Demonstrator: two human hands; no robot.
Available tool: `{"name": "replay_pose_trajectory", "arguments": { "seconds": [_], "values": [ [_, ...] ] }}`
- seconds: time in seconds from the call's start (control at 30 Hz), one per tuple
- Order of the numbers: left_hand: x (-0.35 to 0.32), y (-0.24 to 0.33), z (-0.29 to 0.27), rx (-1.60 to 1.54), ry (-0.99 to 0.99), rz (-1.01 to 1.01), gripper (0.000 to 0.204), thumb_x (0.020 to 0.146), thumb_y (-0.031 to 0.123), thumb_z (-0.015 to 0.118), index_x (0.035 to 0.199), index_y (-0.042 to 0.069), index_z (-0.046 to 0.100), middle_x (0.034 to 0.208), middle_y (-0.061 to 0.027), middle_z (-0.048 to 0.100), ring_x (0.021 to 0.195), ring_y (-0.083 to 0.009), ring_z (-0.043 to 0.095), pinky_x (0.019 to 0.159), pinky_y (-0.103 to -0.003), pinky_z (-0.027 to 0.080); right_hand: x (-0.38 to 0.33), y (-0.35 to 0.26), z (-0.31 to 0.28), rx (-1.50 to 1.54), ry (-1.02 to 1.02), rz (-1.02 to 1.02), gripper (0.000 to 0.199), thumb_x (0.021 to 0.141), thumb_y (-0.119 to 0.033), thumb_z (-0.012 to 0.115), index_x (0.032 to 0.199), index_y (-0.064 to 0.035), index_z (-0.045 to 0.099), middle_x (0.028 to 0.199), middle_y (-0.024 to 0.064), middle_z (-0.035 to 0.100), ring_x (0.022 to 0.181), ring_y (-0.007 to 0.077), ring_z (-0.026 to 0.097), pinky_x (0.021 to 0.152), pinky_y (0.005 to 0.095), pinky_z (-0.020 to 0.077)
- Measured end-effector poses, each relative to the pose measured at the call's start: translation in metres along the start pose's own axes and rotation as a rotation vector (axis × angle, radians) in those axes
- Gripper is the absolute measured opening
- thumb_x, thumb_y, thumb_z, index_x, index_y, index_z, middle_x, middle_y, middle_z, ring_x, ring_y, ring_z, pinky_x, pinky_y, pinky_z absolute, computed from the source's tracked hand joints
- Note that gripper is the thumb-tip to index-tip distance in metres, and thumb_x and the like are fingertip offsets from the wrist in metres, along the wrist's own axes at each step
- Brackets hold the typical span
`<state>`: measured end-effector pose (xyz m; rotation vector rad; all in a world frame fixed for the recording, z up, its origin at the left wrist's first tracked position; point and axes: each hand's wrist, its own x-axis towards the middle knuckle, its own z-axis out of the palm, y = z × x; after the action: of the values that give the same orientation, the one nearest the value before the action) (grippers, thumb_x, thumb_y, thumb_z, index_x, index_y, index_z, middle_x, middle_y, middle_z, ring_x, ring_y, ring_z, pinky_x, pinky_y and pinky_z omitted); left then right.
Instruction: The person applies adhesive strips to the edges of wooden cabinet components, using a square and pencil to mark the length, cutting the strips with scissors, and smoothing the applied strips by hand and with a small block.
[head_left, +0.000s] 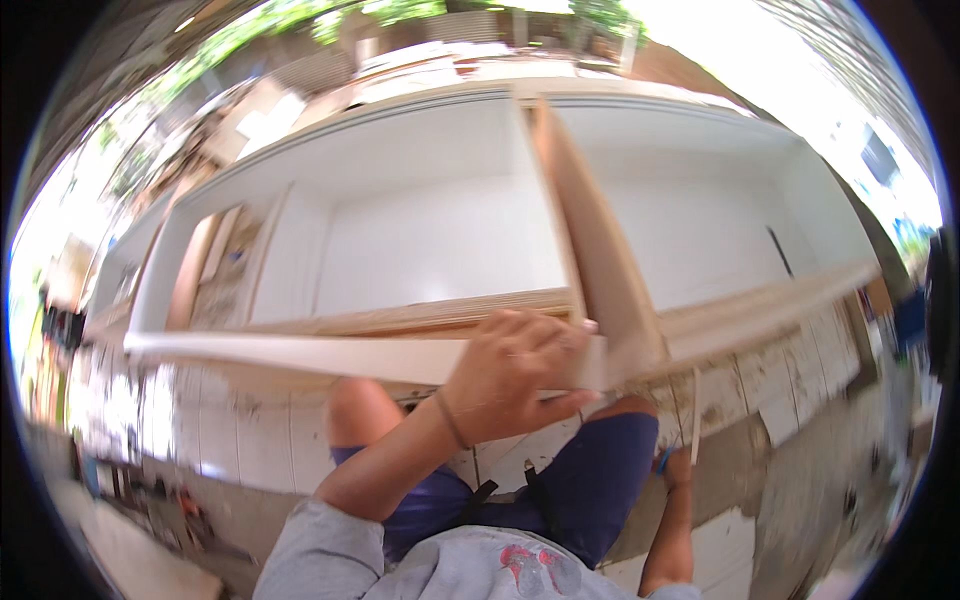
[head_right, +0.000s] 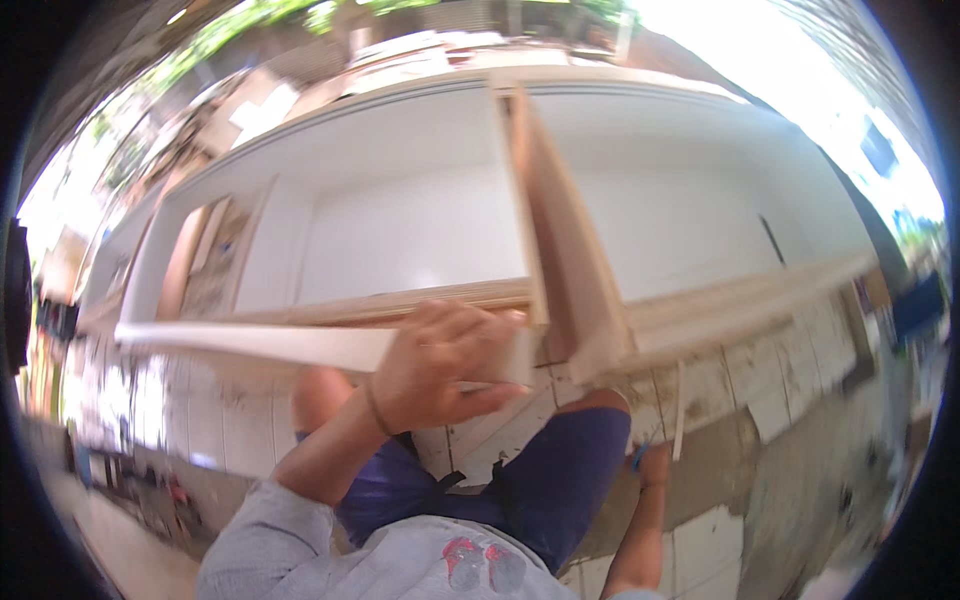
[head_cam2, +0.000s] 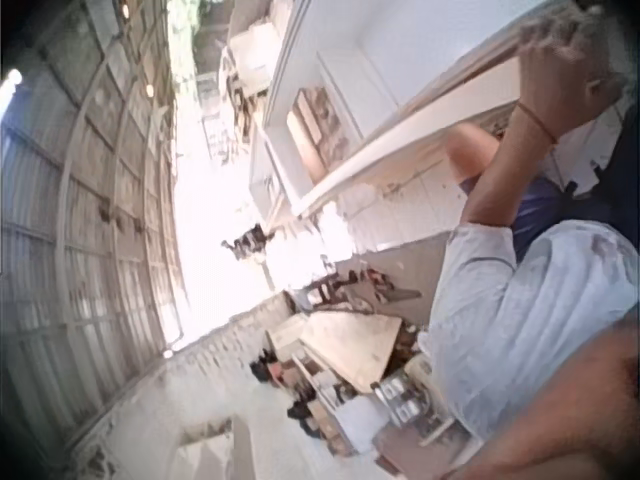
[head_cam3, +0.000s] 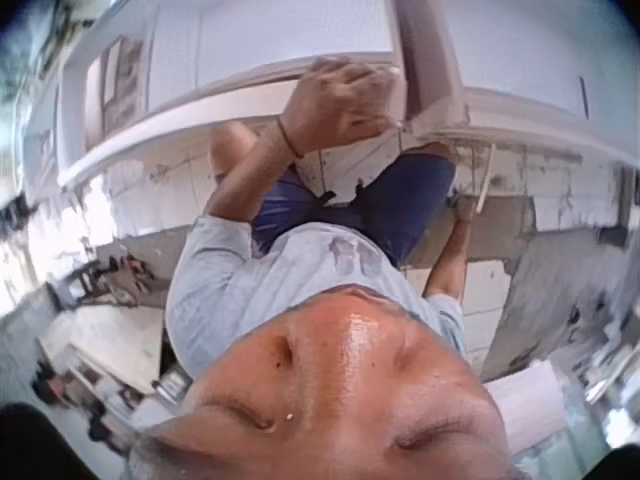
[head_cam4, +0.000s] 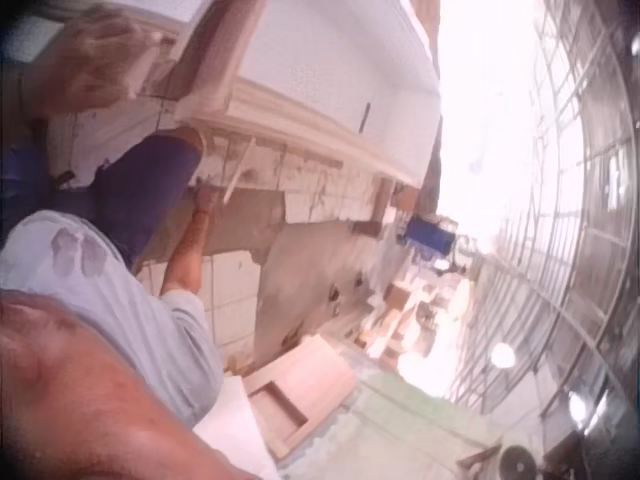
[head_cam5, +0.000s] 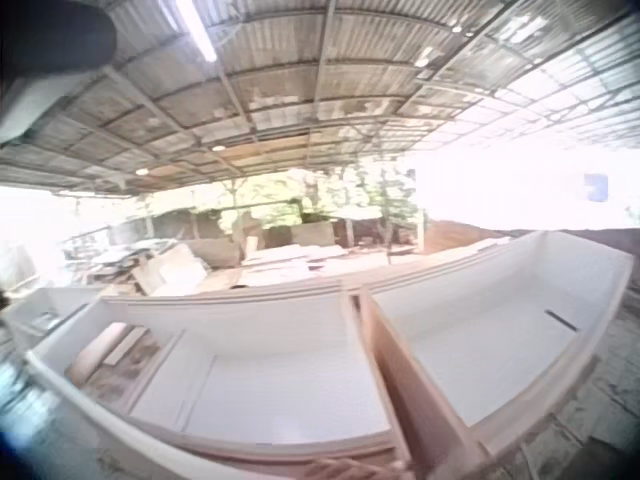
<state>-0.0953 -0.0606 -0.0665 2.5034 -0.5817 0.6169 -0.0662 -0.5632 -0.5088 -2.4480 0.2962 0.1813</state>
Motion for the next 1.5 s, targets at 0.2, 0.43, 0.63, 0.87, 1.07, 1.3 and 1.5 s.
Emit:
{"name": "replay_pose_trajectory", "arguments": {
  "seconds": [0.2,0.43,0.63,0.87,1.07,1.3,1.5],
  "values": [
    [-0.028,0.000,0.006,0.014,-0.003,-0.059,0.064,0.083,0.049,0.065,0.126,0.001,0.059,0.106,-0.0112,0.064,0.103,-0.0285,0.059,0.090,-0.042,0.042,-0.082,-0.064,0.055,-0.006,-0.636,0.066,0.026,0.086,-0.019,0.056,0.092,0.0016,0.069,0.094,0.0224,0.070,0.086,0.0352,0.068,0.073,0.0447,0.0535],
    [-0.030,0.020,0.013,0.029,0.107,-0.045,0.066,0.080,0.043,0.069,0.128,-0.001,0.056,0.109,-0.0117,0.063,0.104,-0.0277,0.058,0.091,-0.041,0.042,-0.034,-0.064,0.052,-0.473,-0.980,-0.177,0.023,0.080,-0.022,0.063,0.085,-0.0001,0.070,0.088,0.0216,0.070,0.083,0.0363,0.068,0.075,0.0451,0.0539],
    [-0.020,0.036,0.013,0.068,0.209,-0.048,0.064,0.079,0.041,0.069,0.127,0.002,0.057,0.110,-0.0099,0.061,0.103,-0.0244,0.057,0.090,-0.038,0.042,0.006,-0.059,0.043,-0.757,-0.433,-0.347,0.023,0.075,-0.023,0.069,0.080,-0.0008,0.071,0.084,0.0216,0.070,0.082,0.0367,0.068,0.075,0.0450,0.0545],
    [-0.004,0.039,0.025,0.273,0.263,-0.053,0.055,0.081,0.042,0.066,0.120,0.004,0.062,0.103,-0.0031,0.062,0.098,-0.0197,0.055,0.086,-0.037,0.042,-0.098,-0.359,-0.006,0.472,-0.703,-0.718,0.037,0.093,-0.014,0.058,0.127,0.0000,0.051,0.098,0.0107,0.063,0.082,0.0179,0.060,0.073,0.0312,0.0492],
    [-0.013,0.041,0.025,0.384,0.243,-0.117,0.052,0.081,0.040,0.064,0.119,0.004,0.062,0.103,-0.0026,0.062,0.102,-0.0195,0.054,0.089,-0.038,0.042,-0.199,-0.556,0.024,0.979,-1.064,-0.951,0.081,0.091,-0.040,0.064,0.151,-0.0063,0.022,0.129,0.0175,0.054,0.106,0.0212,0.059,0.070,0.0250,0.0522],
    [-0.027,0.028,-0.021,0.369,0.606,0.031,0.075,0.078,0.060,0.056,0.133,0.009,0.052,0.140,-0.0176,0.045,0.121,-0.0372,0.048,0.110,-0.057,0.025,-0.201,-0.629,0.019,1.251,-1.009,-0.519,0.053,0.100,-0.031,0.050,0.142,-0.0012,0.037,0.120,0.0169,0.059,0.096,0.0212,0.065,0.072,0.0289,0.0556],
    [-0.182,-0.067,-0.105,0.002,1.249,-0.569,0.052,0.086,0.026,0.068,0.128,0.001,0.049,0.126,-0.0146,0.052,0.120,-0.0251,0.049,0.099,-0.038,0.041,-0.164,-0.672,-0.006,1.195,-0.947,-0.856,0.057,0.100,-0.038,0.045,0.141,0.0007,0.040,0.109,0.0136,0.065,0.084,0.0188,0.065,0.068,0.0278,0.0517]
  ]
}}
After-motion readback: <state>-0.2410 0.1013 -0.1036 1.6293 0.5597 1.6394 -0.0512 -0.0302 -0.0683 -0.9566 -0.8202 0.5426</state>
